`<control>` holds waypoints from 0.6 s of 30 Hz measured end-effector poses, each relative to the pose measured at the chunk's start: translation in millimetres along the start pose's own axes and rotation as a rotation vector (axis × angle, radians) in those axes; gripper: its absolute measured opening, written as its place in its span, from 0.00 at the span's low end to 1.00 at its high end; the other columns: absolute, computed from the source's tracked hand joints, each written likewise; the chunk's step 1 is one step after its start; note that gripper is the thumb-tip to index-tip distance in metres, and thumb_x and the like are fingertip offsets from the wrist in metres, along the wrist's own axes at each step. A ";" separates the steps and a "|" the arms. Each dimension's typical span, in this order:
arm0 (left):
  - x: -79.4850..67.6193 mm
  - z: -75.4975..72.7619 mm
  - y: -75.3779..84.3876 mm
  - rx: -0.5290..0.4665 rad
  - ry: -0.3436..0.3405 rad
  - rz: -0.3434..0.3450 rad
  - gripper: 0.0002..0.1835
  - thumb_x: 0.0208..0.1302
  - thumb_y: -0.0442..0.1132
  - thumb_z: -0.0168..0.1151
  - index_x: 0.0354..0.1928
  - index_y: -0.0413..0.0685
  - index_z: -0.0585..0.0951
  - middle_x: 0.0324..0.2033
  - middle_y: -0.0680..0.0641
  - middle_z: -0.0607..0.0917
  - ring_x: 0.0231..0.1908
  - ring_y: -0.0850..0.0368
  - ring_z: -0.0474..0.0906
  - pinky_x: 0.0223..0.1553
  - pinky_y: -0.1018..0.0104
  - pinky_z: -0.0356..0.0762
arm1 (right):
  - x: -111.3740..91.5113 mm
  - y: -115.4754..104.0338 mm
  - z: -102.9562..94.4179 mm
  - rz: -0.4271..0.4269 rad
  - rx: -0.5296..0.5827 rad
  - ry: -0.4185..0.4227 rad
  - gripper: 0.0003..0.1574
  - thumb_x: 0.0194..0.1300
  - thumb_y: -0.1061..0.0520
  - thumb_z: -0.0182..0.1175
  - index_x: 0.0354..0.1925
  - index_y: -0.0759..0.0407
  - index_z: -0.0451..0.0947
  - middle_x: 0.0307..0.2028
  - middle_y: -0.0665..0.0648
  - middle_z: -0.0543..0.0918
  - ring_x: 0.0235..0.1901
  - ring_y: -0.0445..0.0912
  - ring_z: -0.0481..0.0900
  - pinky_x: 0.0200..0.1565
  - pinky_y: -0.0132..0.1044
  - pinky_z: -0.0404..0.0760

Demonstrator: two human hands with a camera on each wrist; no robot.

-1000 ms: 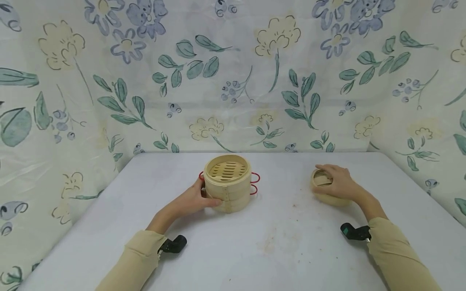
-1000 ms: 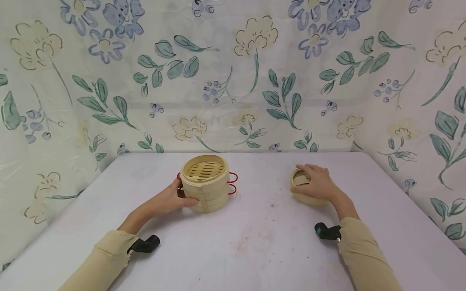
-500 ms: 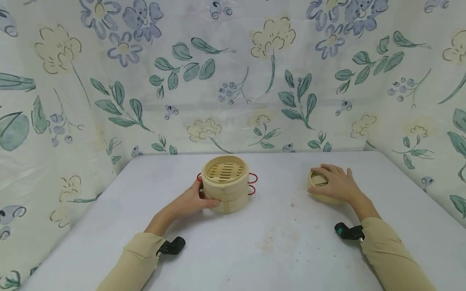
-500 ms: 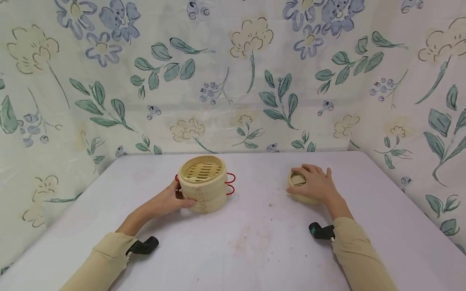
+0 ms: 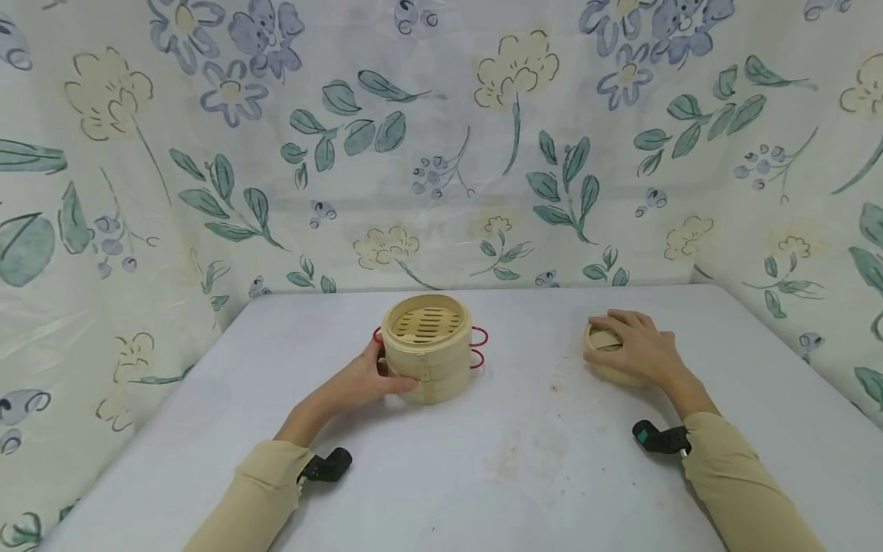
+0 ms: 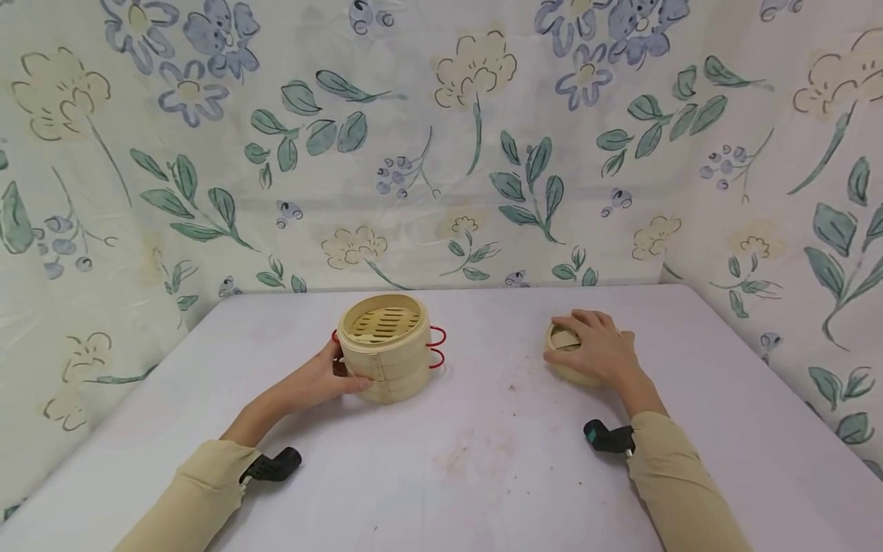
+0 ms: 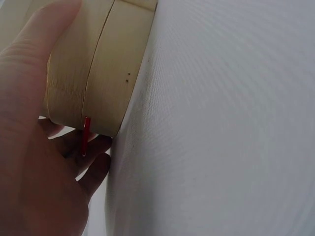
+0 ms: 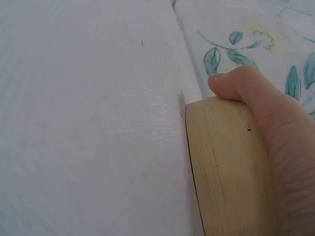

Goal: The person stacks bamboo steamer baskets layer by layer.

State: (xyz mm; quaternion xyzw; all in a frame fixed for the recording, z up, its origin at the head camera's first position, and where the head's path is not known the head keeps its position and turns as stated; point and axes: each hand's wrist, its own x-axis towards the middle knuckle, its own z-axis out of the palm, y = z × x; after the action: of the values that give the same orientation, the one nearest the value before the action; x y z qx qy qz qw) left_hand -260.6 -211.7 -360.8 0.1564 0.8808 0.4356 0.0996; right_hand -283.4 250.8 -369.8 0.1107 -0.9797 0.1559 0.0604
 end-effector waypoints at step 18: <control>1.4 0.0 2.1 0.013 -0.006 -0.005 0.57 0.53 0.57 0.74 0.75 0.54 0.46 0.67 0.41 0.68 0.65 0.43 0.67 0.63 0.45 0.67 | -0.2 -1.6 -0.9 -0.021 0.015 0.017 0.47 0.60 0.29 0.60 0.69 0.50 0.68 0.70 0.67 0.62 0.68 0.69 0.54 0.52 0.80 0.58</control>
State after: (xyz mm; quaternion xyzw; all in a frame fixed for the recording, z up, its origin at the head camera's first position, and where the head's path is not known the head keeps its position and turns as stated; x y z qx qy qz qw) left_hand -261.5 -209.9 -359.2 0.1560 0.8837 0.4293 0.1022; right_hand -282.8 249.6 -368.5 0.1201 -0.9767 0.1635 0.0696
